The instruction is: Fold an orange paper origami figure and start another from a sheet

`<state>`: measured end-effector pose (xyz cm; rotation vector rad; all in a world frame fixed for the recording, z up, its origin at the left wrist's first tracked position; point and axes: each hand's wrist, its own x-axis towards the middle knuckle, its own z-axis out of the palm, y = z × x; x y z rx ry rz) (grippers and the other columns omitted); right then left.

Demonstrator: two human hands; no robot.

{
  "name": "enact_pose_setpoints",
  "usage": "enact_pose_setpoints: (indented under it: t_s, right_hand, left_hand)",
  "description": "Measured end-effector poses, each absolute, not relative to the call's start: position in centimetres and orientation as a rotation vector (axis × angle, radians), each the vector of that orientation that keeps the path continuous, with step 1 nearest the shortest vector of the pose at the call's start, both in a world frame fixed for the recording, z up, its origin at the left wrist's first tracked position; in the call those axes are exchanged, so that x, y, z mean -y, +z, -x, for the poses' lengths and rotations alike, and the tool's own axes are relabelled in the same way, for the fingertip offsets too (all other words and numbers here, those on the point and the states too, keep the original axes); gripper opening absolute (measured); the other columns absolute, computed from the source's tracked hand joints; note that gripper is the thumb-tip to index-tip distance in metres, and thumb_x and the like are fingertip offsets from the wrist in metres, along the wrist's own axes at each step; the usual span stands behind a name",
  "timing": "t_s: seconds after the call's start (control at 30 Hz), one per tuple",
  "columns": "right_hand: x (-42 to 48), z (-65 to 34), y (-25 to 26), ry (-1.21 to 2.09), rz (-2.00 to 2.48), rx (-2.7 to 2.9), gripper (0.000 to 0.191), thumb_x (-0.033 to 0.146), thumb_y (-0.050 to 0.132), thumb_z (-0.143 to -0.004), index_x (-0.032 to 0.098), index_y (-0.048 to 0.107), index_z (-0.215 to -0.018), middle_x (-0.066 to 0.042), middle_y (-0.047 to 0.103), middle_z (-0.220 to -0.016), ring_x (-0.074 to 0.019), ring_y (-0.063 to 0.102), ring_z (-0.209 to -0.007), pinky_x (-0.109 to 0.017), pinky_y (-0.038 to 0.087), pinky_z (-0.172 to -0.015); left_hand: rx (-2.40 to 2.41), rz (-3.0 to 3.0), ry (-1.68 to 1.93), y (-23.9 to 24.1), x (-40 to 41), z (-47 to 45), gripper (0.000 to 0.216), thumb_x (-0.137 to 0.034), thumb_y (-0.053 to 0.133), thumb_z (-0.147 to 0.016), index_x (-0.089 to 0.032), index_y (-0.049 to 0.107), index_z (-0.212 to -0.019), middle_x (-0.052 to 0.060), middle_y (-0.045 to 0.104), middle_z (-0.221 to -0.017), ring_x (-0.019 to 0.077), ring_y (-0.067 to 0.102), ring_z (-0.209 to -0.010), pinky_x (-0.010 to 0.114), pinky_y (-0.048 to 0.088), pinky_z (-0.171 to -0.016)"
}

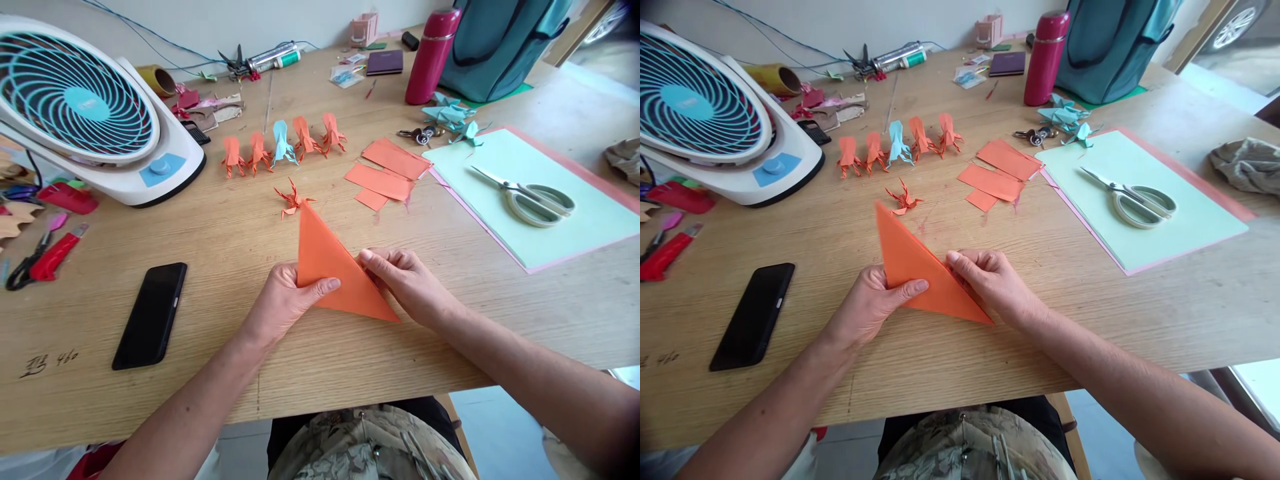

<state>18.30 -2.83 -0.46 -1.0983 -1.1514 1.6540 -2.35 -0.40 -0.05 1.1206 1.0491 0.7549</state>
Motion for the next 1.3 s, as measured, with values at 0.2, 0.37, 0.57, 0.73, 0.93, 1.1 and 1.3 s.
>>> enact_pose_setpoints:
  t_s: [0.2, 0.37, 0.57, 0.73, 0.93, 1.1, 1.3]
  right_hand:
    - [2.7, -18.3, -0.8, 1.488, 1.107, 1.244, 0.036, 0.055, 0.068, -0.086, 0.019, 0.070, -0.089, -0.003, 0.067, -0.087, -0.0162, 0.059, -0.078, -0.026, 0.047, -0.069]
    - [2.9, -17.6, -1.4, 1.501, 1.092, 1.312, 0.036, 0.052, 0.074, -0.082, 0.017, 0.067, -0.079, -0.003, 0.064, -0.077, -0.0166, 0.057, -0.072, -0.028, 0.046, -0.064]
    - [3.0, -18.0, -1.0, 1.487, 1.151, 1.305, 0.044, 0.059, 0.069, -0.083, 0.017, 0.068, -0.069, -0.003, 0.064, -0.073, -0.0181, 0.058, -0.073, -0.028, 0.044, -0.061]
    - [3.1, -18.2, -0.8, 1.585, 1.150, 1.297, 0.047, 0.060, 0.063, -0.088, 0.017, 0.067, -0.070, -0.003, 0.064, -0.073, -0.0149, 0.054, -0.066, -0.026, 0.040, -0.056]
    - [3.1, -18.0, -1.1, 1.715, 1.093, 1.218, 0.040, 0.057, 0.073, -0.080, 0.017, 0.069, -0.073, -0.003, 0.065, -0.073, -0.0179, 0.059, -0.070, -0.027, 0.043, -0.058]
    - [3.1, -17.7, -1.1, 1.685, 1.112, 1.220, 0.040, 0.056, 0.072, -0.081, 0.017, 0.071, -0.073, -0.003, 0.066, -0.073, -0.0177, 0.060, -0.069, -0.027, 0.045, -0.059]
    - [3.2, -17.6, -1.2, 1.630, 1.131, 1.316, 0.042, 0.058, 0.073, -0.079, 0.016, 0.075, -0.080, -0.004, 0.069, -0.075, -0.0182, 0.062, -0.070, -0.026, 0.046, -0.055]
  left_hand:
    - [-1.062, -1.065, 0.884, -0.3, 0.1, 2.6, 0.025, -0.033, 0.087, -0.071, -0.017, 0.080, -0.089, 0.006, 0.080, -0.096, 0.0232, 0.074, -0.090, 0.032, 0.059, -0.082]
    - [-1.036, -1.001, 0.916, 0.0, -0.1, 2.6, 0.024, -0.033, 0.087, -0.071, -0.018, 0.080, -0.088, 0.006, 0.080, -0.095, 0.0226, 0.074, -0.089, 0.032, 0.058, -0.083]
    - [-0.999, -0.962, 0.888, 0.1, -0.4, 3.0, 0.026, -0.036, 0.087, -0.071, -0.018, 0.080, -0.088, 0.007, 0.080, -0.095, 0.0247, 0.074, -0.092, 0.037, 0.057, -0.090]
    - [-0.955, -0.917, 0.880, 0.2, -0.4, 3.3, 0.025, -0.044, 0.081, -0.077, -0.019, 0.079, -0.079, 0.007, 0.080, -0.088, 0.0258, 0.074, -0.094, 0.039, 0.058, -0.090]
    - [-0.997, -0.859, 0.917, 0.3, -0.3, 3.2, 0.027, -0.046, 0.083, -0.074, -0.019, 0.078, -0.078, 0.006, 0.080, -0.085, 0.0262, 0.074, -0.095, 0.038, 0.058, -0.088]
    - [-1.004, -0.883, 0.882, 0.5, -0.1, 3.1, 0.028, -0.044, 0.080, -0.078, -0.018, 0.079, -0.090, 0.007, 0.079, -0.092, 0.0259, 0.074, -0.096, 0.038, 0.057, -0.088]
    - [-1.058, -0.939, 0.930, 0.3, 0.3, 2.9, 0.024, -0.039, 0.082, -0.076, -0.017, 0.077, -0.083, 0.005, 0.079, -0.088, 0.0231, 0.073, -0.085, 0.034, 0.058, -0.079]
